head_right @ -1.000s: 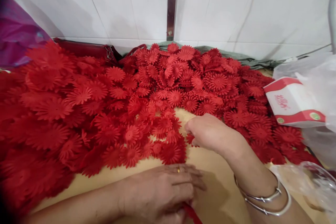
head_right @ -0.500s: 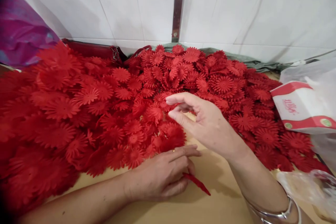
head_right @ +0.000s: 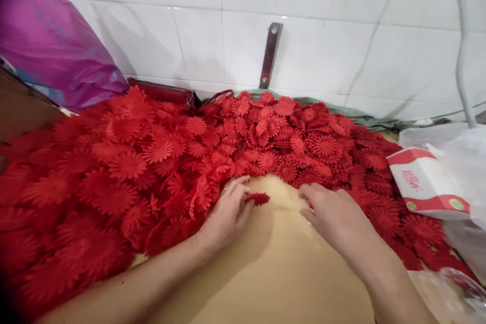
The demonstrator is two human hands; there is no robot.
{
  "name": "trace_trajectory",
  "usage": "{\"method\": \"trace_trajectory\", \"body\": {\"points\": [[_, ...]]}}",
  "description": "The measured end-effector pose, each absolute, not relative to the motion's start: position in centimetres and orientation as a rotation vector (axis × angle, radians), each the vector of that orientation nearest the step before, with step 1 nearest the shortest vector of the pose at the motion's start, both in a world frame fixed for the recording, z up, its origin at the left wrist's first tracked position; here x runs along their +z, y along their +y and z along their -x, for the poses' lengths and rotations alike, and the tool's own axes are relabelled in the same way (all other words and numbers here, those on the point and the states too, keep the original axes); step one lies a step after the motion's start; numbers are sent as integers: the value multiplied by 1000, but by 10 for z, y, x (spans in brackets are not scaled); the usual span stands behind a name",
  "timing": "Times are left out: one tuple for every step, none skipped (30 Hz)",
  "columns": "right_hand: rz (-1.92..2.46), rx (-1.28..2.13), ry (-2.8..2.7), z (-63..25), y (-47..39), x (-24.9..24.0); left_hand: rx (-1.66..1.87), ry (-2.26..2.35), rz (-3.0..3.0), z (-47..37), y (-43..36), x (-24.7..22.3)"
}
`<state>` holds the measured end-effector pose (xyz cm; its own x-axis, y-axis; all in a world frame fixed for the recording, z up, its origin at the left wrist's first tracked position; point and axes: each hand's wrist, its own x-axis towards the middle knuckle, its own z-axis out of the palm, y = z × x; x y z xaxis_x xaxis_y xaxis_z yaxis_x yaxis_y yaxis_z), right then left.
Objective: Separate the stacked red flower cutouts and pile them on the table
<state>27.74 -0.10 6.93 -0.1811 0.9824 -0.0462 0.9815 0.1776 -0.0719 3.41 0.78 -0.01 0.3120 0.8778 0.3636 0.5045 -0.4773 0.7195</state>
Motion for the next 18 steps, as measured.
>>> {"method": "trace_trajectory", "body": {"points": [[2023,111,-2413,-282,-6,62,1093,1254,-2079,-32,11,2],[2031,106,-2407,-286,-10,55,1155,1298,-2057,-30,13,4],[2052,106,-2385,-289,-13,50,1220,1354,-2037,-28,16,6],[2062,129,-2370,-290,-15,46,1288,1416,-2016,-27,17,9],[2063,155,-2354,-291,-17,43,1357,1476,-1993,-26,19,11],[2060,179,-2339,-291,-17,41,1427,1526,-1961,-25,20,13],[2053,200,-2324,-290,-17,41,1492,1553,-1919,-24,21,15],[2045,213,-2310,-289,-16,41,1547,1552,-1872,-23,21,16],[2041,218,-2297,-288,-15,41,1591,1525,-1821,-22,21,18],[2036,220,-2282,-286,-14,42,1624,1477,-1766,-22,21,20],[2025,228,-2261,-284,-13,43,1643,1406,-1707,-22,19,21],[2002,242,-2231,-281,-11,43,1643,1314,-1642,-23,17,23],[1974,252,-2179,-278,-10,43,1618,1210,-1568,-25,14,24],[1941,261,-2105,-275,-9,43,1567,1089,-1474,-28,11,25],[1904,268,-2008,-270,-8,43,1480,976,-1369,-32,8,25],[1869,266,-1891,-266,-7,42,1360,905,-1250,-37,5,25],[1815,281,-1780,-261,-7,41,1251,868,-1115,-41,2,23],[1736,320,-1675,-256,-7,39,1179,843,-990,-45,1,21]]}}
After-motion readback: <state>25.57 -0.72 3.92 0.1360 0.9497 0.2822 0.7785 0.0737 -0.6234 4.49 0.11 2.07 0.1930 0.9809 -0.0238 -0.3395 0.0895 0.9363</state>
